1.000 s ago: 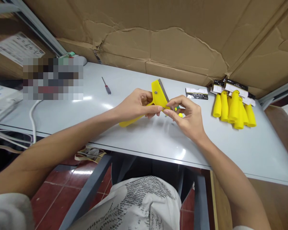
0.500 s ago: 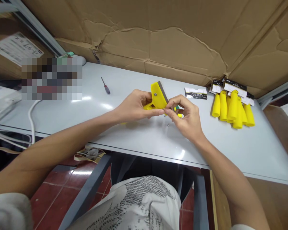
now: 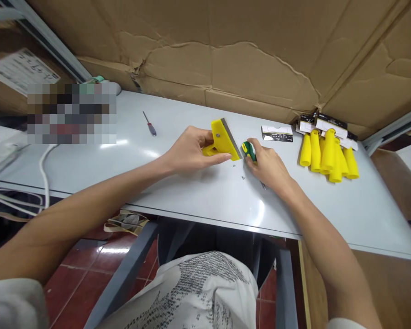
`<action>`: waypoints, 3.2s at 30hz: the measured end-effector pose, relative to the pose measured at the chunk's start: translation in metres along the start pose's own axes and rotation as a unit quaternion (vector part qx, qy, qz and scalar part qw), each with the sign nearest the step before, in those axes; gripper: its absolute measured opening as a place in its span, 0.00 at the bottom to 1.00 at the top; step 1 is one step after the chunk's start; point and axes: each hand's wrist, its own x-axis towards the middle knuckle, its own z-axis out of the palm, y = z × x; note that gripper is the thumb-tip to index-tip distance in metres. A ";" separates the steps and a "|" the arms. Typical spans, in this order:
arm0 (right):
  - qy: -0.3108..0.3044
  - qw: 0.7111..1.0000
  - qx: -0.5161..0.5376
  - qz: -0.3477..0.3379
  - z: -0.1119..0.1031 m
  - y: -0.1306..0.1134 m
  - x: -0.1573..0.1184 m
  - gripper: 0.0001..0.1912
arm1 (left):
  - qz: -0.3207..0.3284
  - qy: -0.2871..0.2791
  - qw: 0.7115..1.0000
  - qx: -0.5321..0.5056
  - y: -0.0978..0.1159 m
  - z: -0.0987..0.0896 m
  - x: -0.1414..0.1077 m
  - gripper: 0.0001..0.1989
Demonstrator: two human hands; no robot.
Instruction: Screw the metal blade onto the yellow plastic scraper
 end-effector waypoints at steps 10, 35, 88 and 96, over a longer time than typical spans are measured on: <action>0.266 0.889 0.373 -0.005 -0.025 0.006 0.004 0.26 | 0.214 -0.050 0.927 0.305 -0.052 0.014 -0.002 0.09; 0.318 0.853 0.400 -0.107 -0.001 -0.026 0.003 0.32 | 0.474 0.029 0.769 0.428 -0.062 0.021 -0.002 0.10; 0.338 0.839 0.373 -0.206 -0.025 -0.016 0.010 0.14 | 0.487 -0.062 0.719 0.492 -0.055 0.021 -0.004 0.12; 0.335 0.800 0.445 -0.223 -0.025 -0.018 0.012 0.18 | 0.485 -0.055 0.711 0.506 -0.054 0.022 -0.004 0.12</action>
